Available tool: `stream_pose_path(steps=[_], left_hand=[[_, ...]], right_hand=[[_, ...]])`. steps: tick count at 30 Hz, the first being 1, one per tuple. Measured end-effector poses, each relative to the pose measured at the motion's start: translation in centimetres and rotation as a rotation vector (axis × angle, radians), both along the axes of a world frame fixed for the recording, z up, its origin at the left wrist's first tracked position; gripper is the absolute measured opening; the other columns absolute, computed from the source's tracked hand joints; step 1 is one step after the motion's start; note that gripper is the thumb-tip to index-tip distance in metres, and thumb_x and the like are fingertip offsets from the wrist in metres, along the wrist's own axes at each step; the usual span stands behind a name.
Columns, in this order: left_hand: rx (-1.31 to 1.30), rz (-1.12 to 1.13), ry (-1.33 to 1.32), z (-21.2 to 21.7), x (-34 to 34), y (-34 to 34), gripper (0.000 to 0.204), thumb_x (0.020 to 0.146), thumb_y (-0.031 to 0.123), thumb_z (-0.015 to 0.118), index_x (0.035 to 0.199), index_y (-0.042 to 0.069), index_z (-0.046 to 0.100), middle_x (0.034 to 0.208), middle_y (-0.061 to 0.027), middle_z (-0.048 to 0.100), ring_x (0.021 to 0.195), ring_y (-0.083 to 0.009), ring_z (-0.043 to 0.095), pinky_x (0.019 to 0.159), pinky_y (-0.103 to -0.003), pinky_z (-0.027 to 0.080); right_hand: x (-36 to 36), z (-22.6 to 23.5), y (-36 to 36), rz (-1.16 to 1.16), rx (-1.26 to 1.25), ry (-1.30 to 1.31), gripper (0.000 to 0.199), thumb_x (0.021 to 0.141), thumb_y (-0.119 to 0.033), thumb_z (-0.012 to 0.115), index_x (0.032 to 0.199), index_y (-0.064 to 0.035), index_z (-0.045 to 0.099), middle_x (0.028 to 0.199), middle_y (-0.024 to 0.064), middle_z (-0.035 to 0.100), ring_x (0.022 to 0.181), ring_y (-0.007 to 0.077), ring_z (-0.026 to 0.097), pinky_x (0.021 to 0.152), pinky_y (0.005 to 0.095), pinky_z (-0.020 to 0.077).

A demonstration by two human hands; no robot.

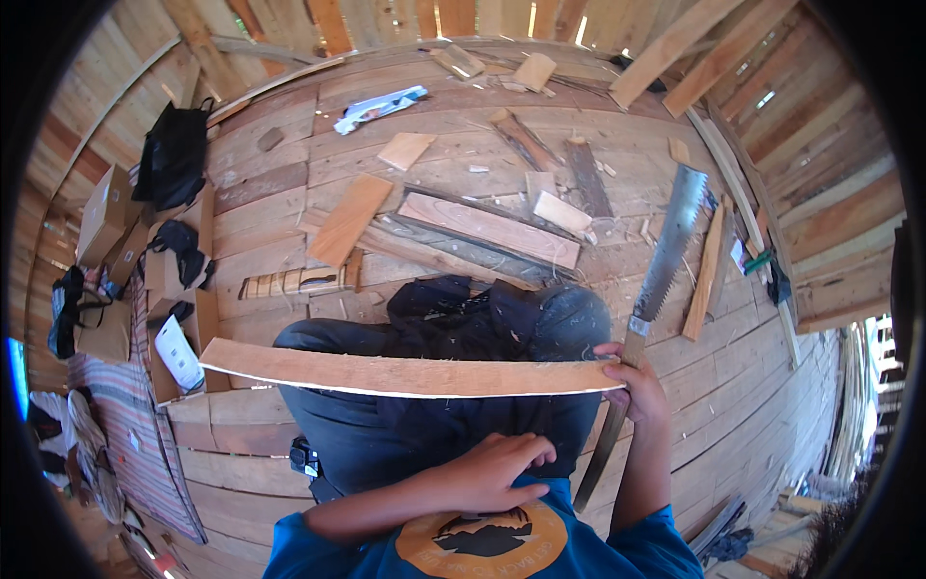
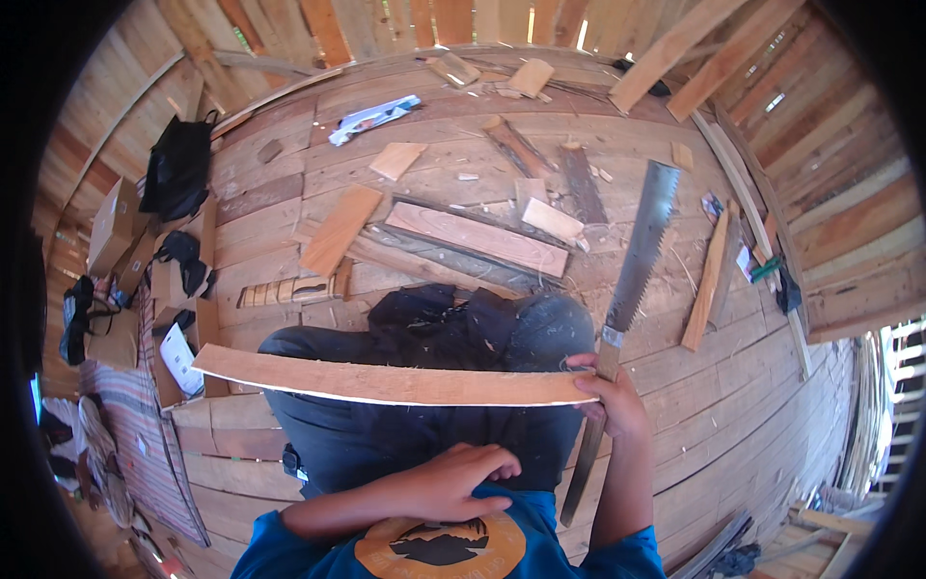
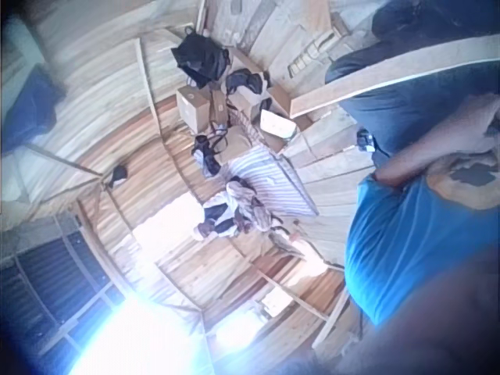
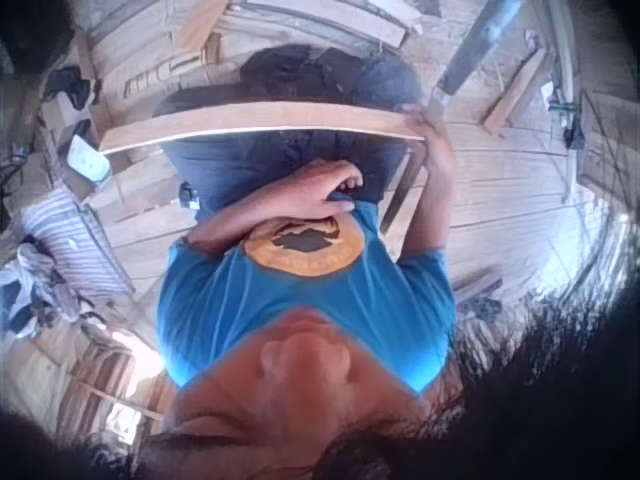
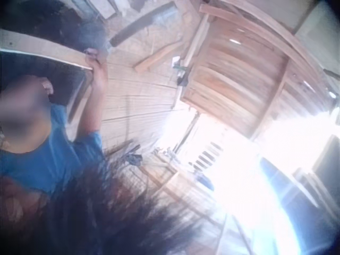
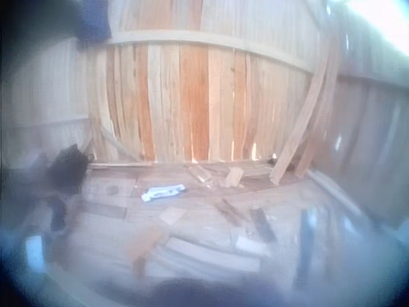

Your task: The person saws a wooden board and a wooden stick by hand while sitting on the floor, using a saw to cut through the wood.

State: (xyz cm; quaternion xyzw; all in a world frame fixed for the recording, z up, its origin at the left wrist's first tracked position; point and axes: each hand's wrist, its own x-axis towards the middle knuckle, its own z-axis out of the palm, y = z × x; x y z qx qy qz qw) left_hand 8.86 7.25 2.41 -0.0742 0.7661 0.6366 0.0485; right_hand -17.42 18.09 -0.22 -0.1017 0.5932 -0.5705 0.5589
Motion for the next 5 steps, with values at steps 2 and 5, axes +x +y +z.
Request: stream_pose_path(steps=[2, 5], left_hand=[[-0.18, 0.056, 0.123, 4.2, 2.0, -2.8, 0.042, 0.085, 0.033, 0.071, 0.115, 0.006, 0.058, 0.111, -0.0136, 0.058, 0.11, -0.0286, 0.056, 0.094, -0.044, 0.041], [-0.731, 0.411, 0.026, 6.8, 5.4, -9.3, 0.073, 0.062, 0.031, 0.086, 0.123, 0.006, 0.054, 0.124, -0.0171, 0.053, 0.119, -0.0363, 0.049, 0.105, -0.047, 0.035]], right_hand=[[-0.8, -0.2, 0.8, -0.059, 0.039, 0.019, 0.044, 0.08, -0.006, 0.067, 0.122, -0.0054, 0.053, 0.064, 0.0006, 0.054, 0.042, 0.0067, 0.043, 0.038, 0.021, 0.0298], [-2.2, -0.8, 1.6, -0.067, 0.01, -0.064, 0.044, 0.081, -0.006, 0.066, 0.123, -0.0095, 0.052, 0.065, -0.0011, 0.051, 0.042, 0.0062, 0.04, 0.039, 0.0211, 0.0305]])
